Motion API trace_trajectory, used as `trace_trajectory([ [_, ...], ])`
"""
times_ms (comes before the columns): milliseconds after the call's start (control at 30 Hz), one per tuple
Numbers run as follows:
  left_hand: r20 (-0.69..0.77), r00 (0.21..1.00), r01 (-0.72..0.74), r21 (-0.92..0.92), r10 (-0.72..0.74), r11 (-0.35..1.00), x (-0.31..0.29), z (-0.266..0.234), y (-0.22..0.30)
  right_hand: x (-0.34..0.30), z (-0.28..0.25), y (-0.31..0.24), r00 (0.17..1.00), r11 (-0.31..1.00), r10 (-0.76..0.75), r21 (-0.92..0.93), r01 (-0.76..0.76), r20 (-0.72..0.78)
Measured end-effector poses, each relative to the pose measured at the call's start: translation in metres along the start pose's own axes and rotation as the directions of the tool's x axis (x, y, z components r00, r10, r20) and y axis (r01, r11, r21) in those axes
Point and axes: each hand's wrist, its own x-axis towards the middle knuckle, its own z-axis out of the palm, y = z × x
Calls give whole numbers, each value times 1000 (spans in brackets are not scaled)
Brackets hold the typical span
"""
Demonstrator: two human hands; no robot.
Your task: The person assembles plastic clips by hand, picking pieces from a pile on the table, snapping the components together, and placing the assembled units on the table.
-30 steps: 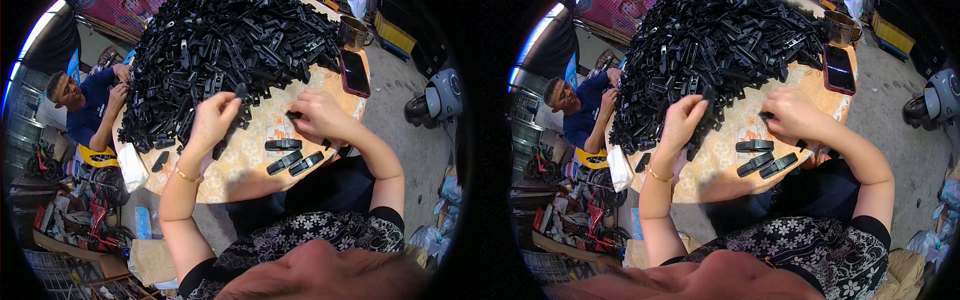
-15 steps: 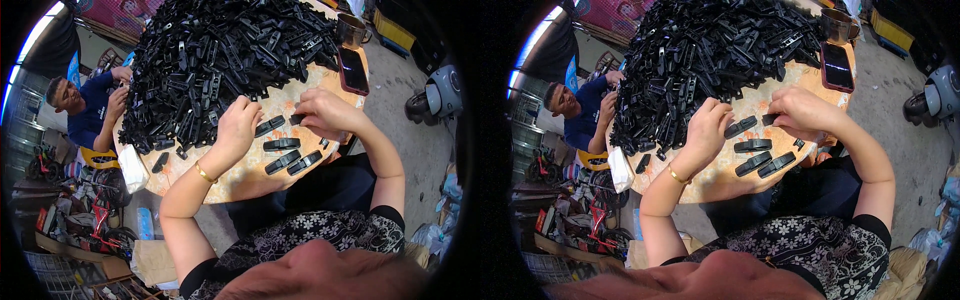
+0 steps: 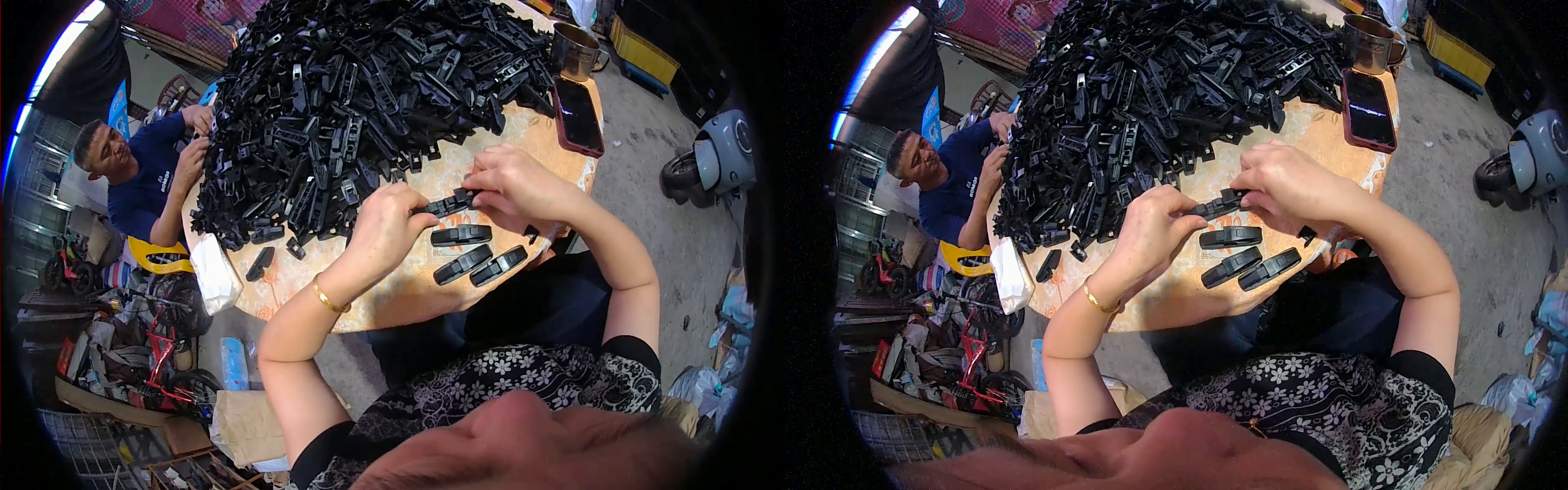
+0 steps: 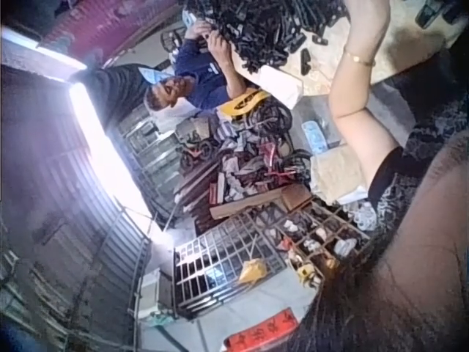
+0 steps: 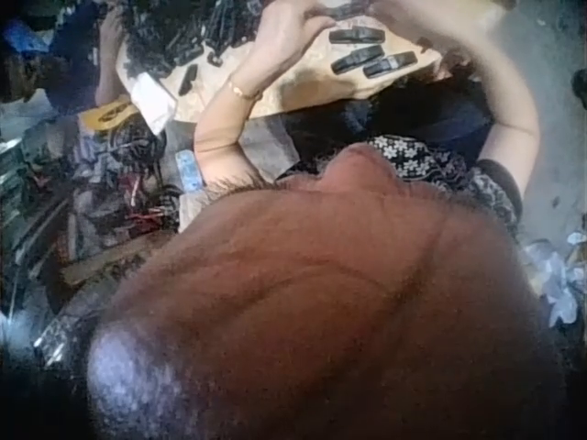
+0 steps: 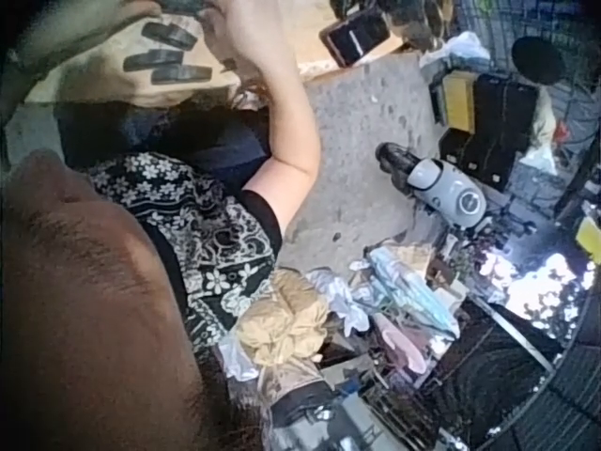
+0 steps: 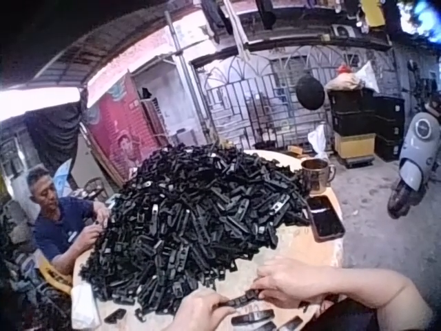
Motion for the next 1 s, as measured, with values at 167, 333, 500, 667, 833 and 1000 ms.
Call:
trace_trajectory([
  [167,-6,997,-75,-16,75,997,4,8,0,7,13,-1,998,986,-54,158,51,17],
  [333,165,979,-82,-199,116,977,7,-3,5,7,-3,-10,980,967,-4,252,-48,200],
  [500,-171,970,-142,179,173,973,29,-12,-25,14,-10,-9,962,948,33,297,-116,271],
  [667,-385,920,209,628,67,750,38,-23,-77,48,26,-4,990,961,139,-240,-137,-8],
  [833,-369,929,215,626,41,750,44,-22,-68,62,43,14,989,898,144,-421,-126,12],
  [1000,-399,912,163,574,100,802,34,-29,-67,46,26,11,987,946,160,-286,-152,6],
])
